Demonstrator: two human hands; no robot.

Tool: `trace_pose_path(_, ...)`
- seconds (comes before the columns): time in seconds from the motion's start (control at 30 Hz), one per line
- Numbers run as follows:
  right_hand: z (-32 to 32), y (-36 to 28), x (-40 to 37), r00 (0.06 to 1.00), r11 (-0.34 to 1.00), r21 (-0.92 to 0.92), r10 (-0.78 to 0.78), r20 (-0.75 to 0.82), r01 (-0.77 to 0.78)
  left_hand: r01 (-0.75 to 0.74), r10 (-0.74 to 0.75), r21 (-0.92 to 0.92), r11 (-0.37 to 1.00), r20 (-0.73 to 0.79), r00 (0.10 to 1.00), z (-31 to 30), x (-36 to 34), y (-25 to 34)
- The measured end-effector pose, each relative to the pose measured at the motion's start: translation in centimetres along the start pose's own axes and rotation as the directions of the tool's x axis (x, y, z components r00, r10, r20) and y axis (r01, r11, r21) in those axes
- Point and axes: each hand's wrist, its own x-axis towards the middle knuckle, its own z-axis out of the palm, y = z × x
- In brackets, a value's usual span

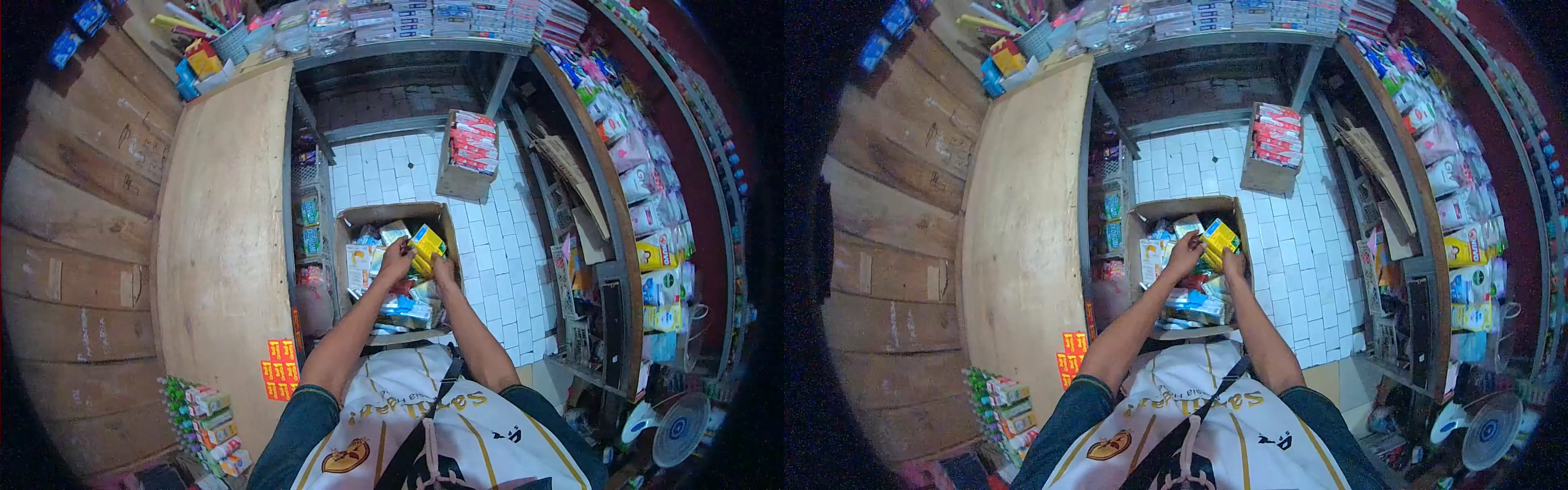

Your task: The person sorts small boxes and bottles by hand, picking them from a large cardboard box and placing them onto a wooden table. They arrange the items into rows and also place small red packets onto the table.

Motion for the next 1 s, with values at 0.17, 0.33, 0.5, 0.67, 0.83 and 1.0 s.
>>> trace_pose_path(0.17,-0.3,-4.0,-3.4,0.999,0.998,0.066,0.005,0.041,-0.008,0.042,-0.054,0.109,0.993,0.115,0.992,0.8,1.6,-0.2)
trace_pose_path(0.33,-0.3,-2.5,-2.3,0.996,0.996,-0.013,-0.092,0.009,0.092,-0.003,0.001,0.037,0.999,0.057,0.998,1.7,1.8,-2.2)
trace_pose_path(0.5,-0.7,-5.2,-6.5,0.997,0.997,0.061,-0.05,-0.064,0.054,-0.04,0.04,-0.007,0.999,0.003,0.999,1.2,0.2,-1.3)
trace_pose_path(0.67,-0.7,-4.0,-6.8,0.983,0.99,0.024,-0.132,-0.126,0.136,-0.035,0.027,-0.088,0.995,-0.089,0.996,0.6,-1.4,-0.5)
trace_pose_path(0.83,-1.0,-9.2,-13.2,0.984,0.984,0.055,-0.168,-0.066,0.171,0.008,-0.035,-0.233,0.972,-0.112,0.993,-0.3,-3.1,-2.1)
trace_pose_path(1.0,-1.6,-11.9,-16.8,0.94,0.946,0.068,-0.323,0.112,0.317,0.164,-0.181,-0.477,0.863,0.011,0.983,-3.6,-6.4,-1.1)
